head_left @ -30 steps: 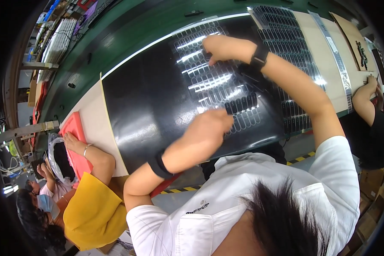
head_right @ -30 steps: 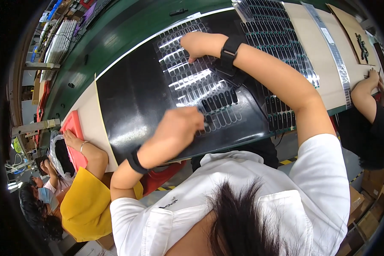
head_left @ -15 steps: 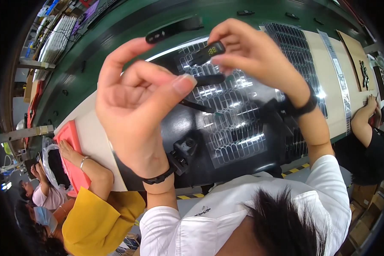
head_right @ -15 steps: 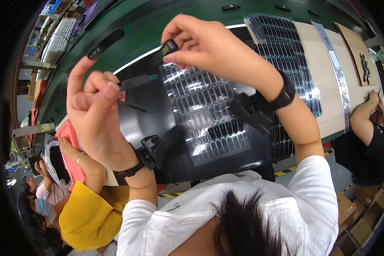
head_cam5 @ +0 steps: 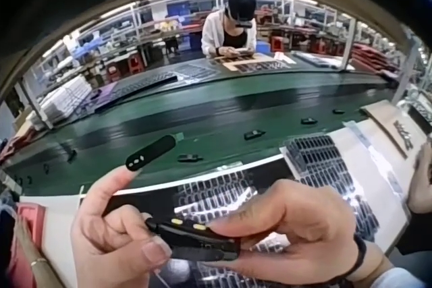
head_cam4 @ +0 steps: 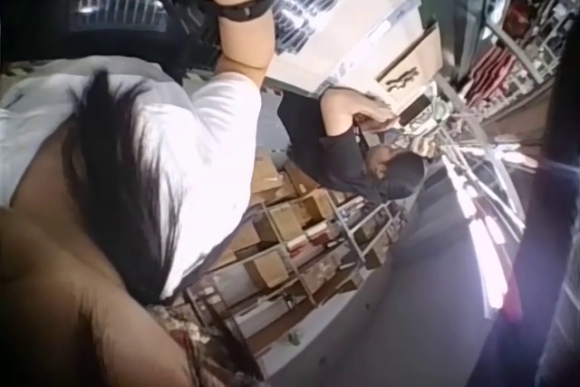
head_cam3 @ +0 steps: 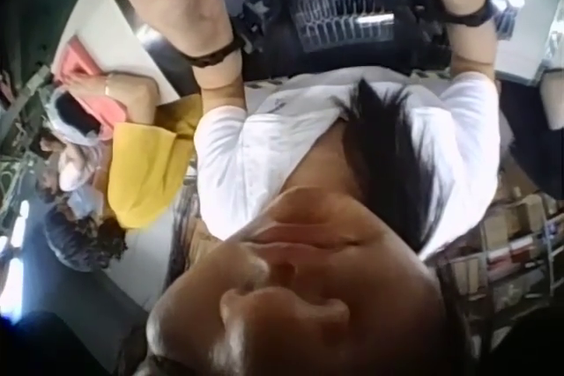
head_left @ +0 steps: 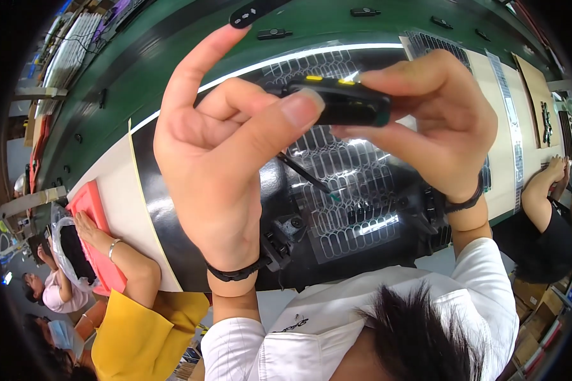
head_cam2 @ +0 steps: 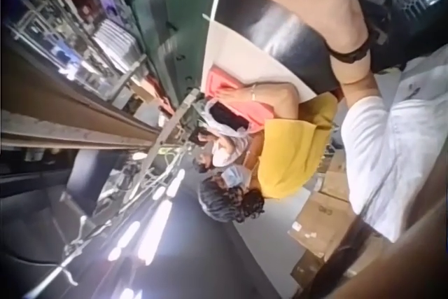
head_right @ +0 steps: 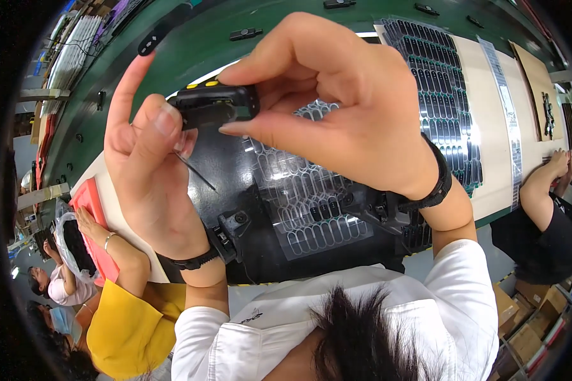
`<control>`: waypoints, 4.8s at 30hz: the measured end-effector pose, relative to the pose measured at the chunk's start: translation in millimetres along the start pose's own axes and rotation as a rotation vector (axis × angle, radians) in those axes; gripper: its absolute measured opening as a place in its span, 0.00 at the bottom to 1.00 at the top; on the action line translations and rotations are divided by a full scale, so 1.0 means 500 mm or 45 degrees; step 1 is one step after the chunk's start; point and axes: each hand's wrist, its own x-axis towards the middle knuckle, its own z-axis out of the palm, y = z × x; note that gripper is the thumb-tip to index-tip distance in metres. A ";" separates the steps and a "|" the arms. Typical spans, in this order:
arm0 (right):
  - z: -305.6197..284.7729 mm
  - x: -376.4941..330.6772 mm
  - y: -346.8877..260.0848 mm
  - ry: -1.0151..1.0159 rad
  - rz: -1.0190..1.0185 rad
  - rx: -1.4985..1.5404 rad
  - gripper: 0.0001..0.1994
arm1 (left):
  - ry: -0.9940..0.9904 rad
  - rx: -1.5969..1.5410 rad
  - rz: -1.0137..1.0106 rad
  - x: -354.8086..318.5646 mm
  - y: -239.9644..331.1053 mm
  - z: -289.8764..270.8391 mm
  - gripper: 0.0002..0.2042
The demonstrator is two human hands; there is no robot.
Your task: The person peels small screen covers from a plastic sheet, presses them onto electronic devices, and places the devices onto a conveyor belt. This process is repeated for several devices, occasionally smoothing the plastic sheet back down.
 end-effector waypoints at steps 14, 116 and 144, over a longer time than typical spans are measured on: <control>0.004 -0.004 -0.007 0.027 -0.006 -0.194 0.17 | 0.009 0.051 0.057 0.000 -0.005 -0.002 0.28; 0.079 0.093 0.016 -0.067 -0.019 -0.299 0.18 | -0.065 0.272 0.364 0.031 0.030 -0.127 0.27; 0.073 0.091 0.059 -0.057 -0.097 -0.267 0.16 | -0.173 0.704 0.059 0.060 0.017 -0.135 0.23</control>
